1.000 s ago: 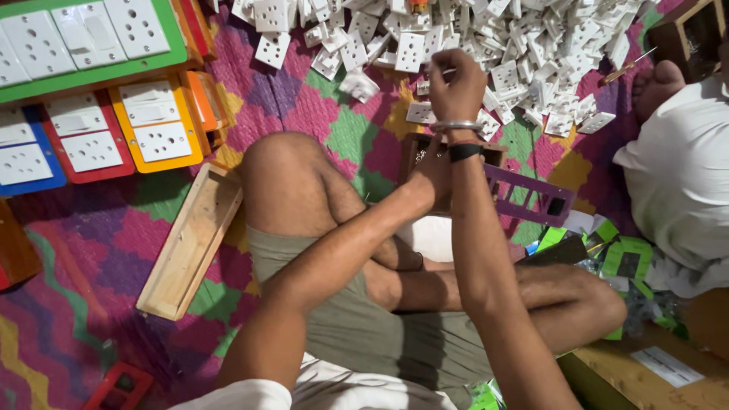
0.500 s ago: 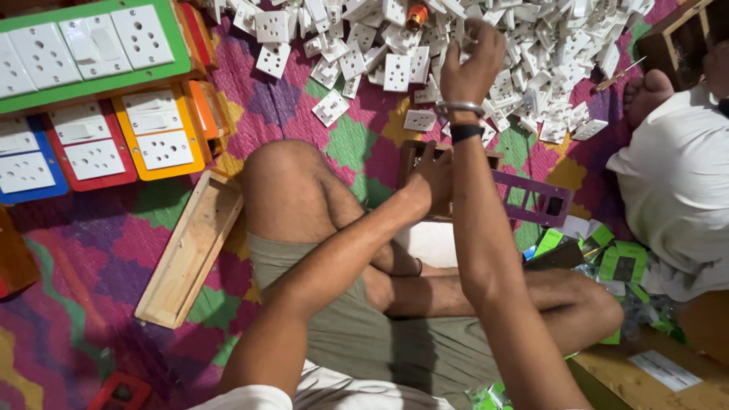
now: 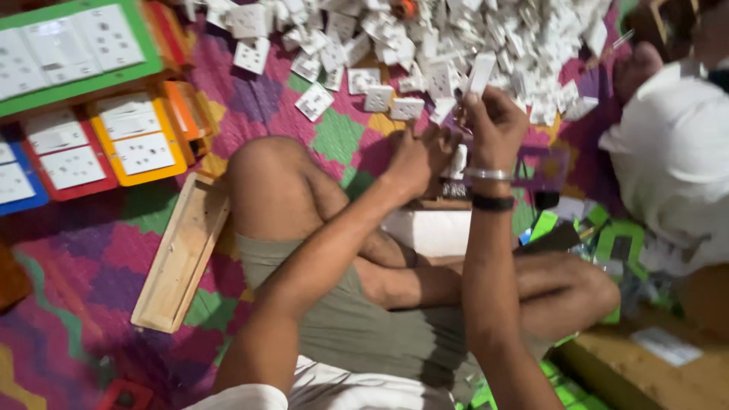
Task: The person sits on the floor and assembles white electrical sockets onto a purple plastic strip. They pick up sockets from a pile, place them into the strip, and secure them using small metal fasteners from a wooden box.
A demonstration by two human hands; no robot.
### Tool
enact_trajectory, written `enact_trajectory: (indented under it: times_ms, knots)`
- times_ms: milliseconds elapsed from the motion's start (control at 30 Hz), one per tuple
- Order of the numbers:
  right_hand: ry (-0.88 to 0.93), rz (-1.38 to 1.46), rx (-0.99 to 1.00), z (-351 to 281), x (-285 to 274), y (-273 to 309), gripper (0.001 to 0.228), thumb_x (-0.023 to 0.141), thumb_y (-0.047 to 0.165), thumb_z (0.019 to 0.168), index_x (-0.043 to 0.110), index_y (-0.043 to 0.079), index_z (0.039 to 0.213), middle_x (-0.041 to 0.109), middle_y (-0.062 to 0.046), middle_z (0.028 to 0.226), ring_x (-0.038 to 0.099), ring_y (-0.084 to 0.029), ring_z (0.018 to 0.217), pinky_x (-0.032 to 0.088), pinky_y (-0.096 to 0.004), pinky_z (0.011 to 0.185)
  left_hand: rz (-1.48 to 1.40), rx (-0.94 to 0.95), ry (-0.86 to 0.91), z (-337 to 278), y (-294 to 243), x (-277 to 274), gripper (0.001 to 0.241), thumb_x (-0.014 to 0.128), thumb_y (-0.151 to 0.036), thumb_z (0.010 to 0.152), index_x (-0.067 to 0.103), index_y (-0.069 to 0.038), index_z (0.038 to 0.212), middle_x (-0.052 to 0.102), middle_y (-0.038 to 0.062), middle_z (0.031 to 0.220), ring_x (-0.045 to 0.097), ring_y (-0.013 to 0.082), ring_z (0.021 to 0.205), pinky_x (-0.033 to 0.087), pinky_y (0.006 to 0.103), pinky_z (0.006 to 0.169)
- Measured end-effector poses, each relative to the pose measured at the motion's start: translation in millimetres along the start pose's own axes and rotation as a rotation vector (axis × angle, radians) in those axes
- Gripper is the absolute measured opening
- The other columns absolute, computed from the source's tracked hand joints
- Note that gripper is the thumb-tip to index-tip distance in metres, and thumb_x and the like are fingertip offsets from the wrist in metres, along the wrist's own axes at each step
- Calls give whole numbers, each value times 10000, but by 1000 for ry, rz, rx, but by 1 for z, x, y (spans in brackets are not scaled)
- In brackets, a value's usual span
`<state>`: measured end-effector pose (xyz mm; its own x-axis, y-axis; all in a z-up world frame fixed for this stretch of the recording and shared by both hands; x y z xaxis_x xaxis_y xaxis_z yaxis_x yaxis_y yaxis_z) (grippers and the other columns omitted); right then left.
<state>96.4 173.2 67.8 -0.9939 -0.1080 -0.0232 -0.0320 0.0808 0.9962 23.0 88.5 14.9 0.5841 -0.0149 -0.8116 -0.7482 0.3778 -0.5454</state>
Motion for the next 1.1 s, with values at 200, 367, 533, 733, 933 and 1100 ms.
enact_trajectory:
  times_ms: [200,367,533,733,933,1100]
  knots:
    - [-120,14,81,-100,-46,26,168,690,55,1029,691,-48,1162,713,-40,919,648,-90,773,521,-229,682,12,-87,48,3,7,-40,941,890,-250,584,494,9,1398,549,153,1273,506,330,1250,282,673,1101]
    - [-127,-159,23,-121,-67,38,166,645,50,1043,675,-46,1176,725,-43,974,695,-108,826,578,-249,745,-18,-63,11,-2,-2,-63,1008,934,-292,593,487,12,1444,554,138,1254,524,313,1225,284,640,1143]
    - [92,-700,-126,-117,-61,58,177,651,-51,984,706,-21,1149,596,-114,933,596,-187,750,471,-308,666,73,72,1,-7,-24,-71,984,922,-271,571,500,2,1417,561,130,1250,529,311,1208,283,632,1134]
    - [122,-849,-141,-106,-51,53,167,693,-14,971,733,31,1127,601,-148,915,597,-294,745,463,-377,670,83,120,94,-10,-39,-59,982,906,-296,563,512,-22,1420,573,111,1246,544,282,1203,291,630,1127]
    - [-19,-806,-234,-113,-43,61,305,806,106,932,680,38,1201,635,-135,972,641,-285,777,518,-380,666,67,82,25,-10,-35,-66,947,904,-356,612,511,-7,1399,567,138,1230,540,310,1231,311,624,1113]
    - [-60,-847,-223,-117,-32,54,362,836,107,871,691,39,1196,636,-134,928,630,-290,749,516,-402,679,45,49,4,-11,-30,-68,922,906,-344,646,507,-9,1407,565,128,1228,542,298,1240,317,620,1126]
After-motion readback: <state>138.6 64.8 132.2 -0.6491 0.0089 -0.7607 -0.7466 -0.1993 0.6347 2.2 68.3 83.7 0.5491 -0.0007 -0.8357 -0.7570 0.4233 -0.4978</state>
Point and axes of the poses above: each hand's wrist, its own z-axis towards the middle knuckle, its own x-axis out of the palm, y = z × x, the point moved 9 cm from there along z, towards the middle knuckle
